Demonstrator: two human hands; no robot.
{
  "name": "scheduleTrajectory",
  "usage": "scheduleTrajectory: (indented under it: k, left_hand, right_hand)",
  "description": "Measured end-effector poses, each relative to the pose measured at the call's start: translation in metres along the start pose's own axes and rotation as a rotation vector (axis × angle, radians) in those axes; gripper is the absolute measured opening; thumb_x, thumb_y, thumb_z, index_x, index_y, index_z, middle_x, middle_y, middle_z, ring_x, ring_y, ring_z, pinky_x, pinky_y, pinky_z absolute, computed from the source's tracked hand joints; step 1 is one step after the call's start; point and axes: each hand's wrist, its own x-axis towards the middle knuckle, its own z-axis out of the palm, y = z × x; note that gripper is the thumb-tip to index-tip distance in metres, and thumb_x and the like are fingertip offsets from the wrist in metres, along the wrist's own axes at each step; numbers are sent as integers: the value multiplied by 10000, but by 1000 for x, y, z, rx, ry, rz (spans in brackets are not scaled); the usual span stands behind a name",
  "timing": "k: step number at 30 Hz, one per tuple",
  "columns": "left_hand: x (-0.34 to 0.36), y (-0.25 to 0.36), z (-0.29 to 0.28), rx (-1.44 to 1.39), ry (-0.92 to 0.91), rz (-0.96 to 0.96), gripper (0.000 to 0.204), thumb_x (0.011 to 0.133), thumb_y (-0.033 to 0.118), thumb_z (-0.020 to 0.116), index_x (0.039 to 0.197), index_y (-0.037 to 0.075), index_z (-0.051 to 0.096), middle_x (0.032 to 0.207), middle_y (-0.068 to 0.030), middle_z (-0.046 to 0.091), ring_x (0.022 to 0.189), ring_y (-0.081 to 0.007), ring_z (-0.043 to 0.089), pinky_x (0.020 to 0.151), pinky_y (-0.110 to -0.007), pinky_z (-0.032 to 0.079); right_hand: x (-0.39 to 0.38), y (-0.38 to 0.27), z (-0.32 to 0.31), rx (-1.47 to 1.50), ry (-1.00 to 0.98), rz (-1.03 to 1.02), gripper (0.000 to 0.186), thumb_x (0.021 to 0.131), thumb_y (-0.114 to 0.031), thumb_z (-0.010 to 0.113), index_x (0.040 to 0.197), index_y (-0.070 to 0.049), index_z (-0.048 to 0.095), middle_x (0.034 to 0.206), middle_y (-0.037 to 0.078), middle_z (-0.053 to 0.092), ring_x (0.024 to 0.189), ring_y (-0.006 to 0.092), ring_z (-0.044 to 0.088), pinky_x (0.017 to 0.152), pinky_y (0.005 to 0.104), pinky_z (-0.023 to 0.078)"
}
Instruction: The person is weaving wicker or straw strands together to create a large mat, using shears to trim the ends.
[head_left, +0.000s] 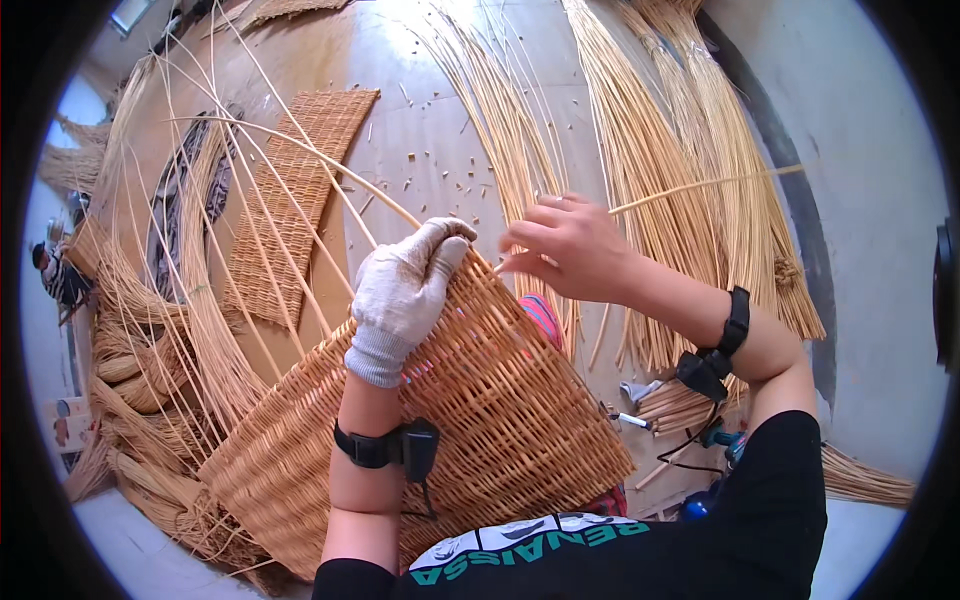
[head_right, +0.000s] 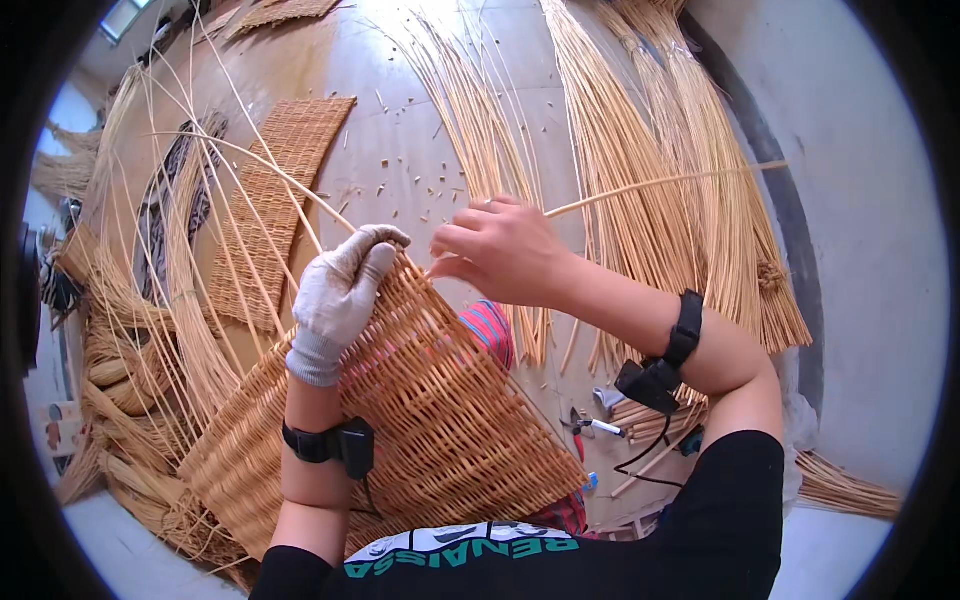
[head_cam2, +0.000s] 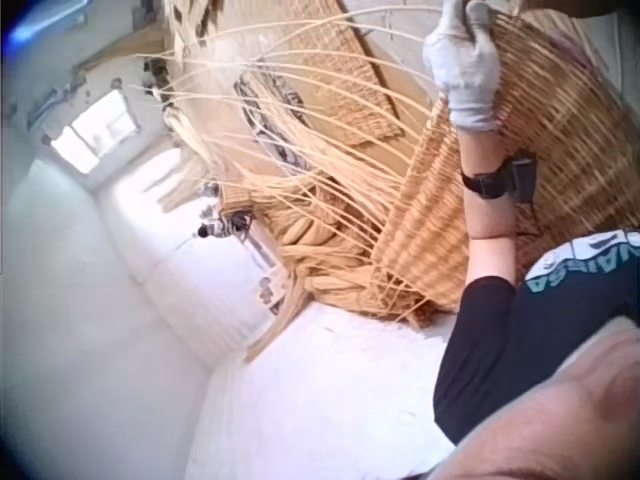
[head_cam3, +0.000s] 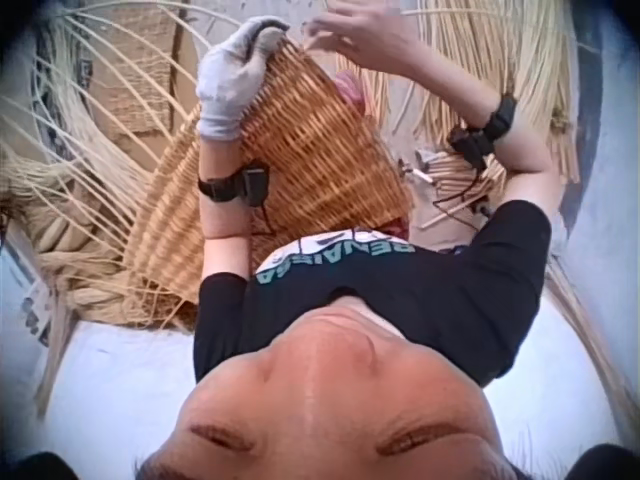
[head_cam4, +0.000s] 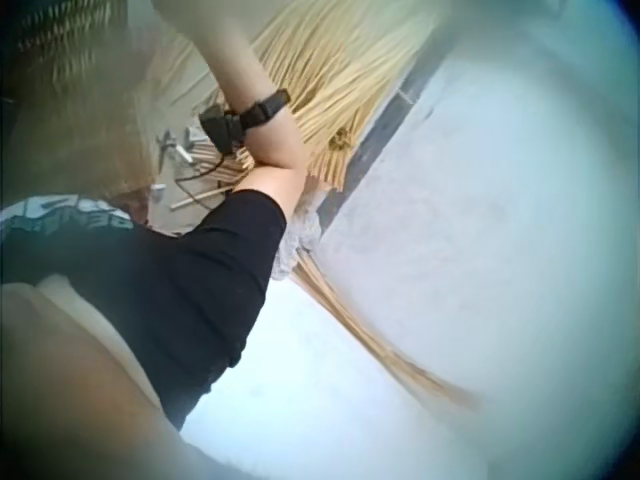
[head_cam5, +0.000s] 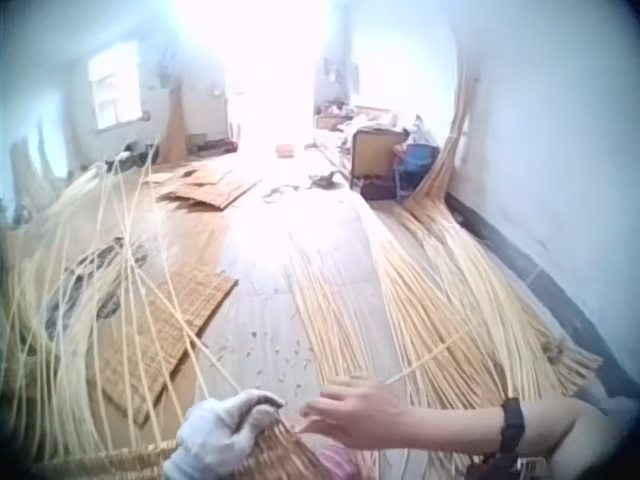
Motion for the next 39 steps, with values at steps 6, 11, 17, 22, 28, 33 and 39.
scheduleTrajectory:
  k: [6, 11, 17, 22, 28, 33, 39]
  left_hand:
    - [3, 8, 8, 55, -2, 29, 181, 1055, 218, 614, 1145, 98, 713, 843, -86, 726, 788, -188, 690, 730, -337, 547]
    - [4, 10, 9, 127, 2, 40, 156, 1031, 234, 651, 1120, 122, 714, 820, -130, 741, 745, -266, 748, 685, -368, 552]
    - [4, -10, 12, -156, 33, -42, 232, 1081, 216, 605, 1180, 36, 712, 893, -9, 686, 816, -75, 574, 761, -274, 508]
    - [2, -2, 8, 4, 8, -2, 275, 1104, 263, 565, 1192, 40, 699, 938, 7, 654, 846, -67, 525, 785, -252, 469]
    - [6, -1, 12, -27, -47, -71, 295, 1106, 296, 565, 1159, 41, 703, 903, 26, 625, 809, -57, 486, 744, -236, 437]
    - [5, 6, 16, 44, 51, -10, 325, 1103, 322, 561, 1153, 36, 709, 844, -20, 632, 773, -79, 528, 730, -265, 466]
    - [8, 8, 19, 181, 75, 59, 298, 1092, 295, 571, 1174, 48, 716, 834, -91, 671, 782, -143, 622, 763, -313, 506]
  right_hand:
    - [1, 10, -9, -20, -254, -19, 239, 968, -375, 680, 912, -146, 642, 808, 20, 684, 805, 269, 706, 672, 415, 531]
    - [59, 32, -17, 415, -958, 83, 228, 1027, -256, 565, 923, -92, 684, 842, 89, 722, 797, 316, 706, 721, 492, 521]
    - [44, 18, -20, 240, -822, 89, 161, 994, -245, 625, 957, -116, 713, 853, 26, 712, 842, 276, 682, 827, 428, 543]
    - [-86, 37, -2, 54, 678, 157, 167, 1021, -106, 624, 1160, -162, 698, 1050, 35, 708, 890, 248, 697, 854, 383, 540]
    - [-348, 76, 201, 284, -85, 1208, 254, 957, -276, 672, 1099, -69, 713, 1008, 158, 751, 958, 307, 720, 854, 417, 563]
    - [-335, 57, 289, 288, -88, 1429, 346, 907, -317, 727, 1188, -120, 684, 1046, 156, 760, 1013, 338, 726, 892, 464, 569]
    - [-303, 74, 306, 144, -507, 1589, 491, 887, -372, 751, 1305, -155, 615, 1188, 161, 741, 1112, 363, 710, 949, 519, 552]
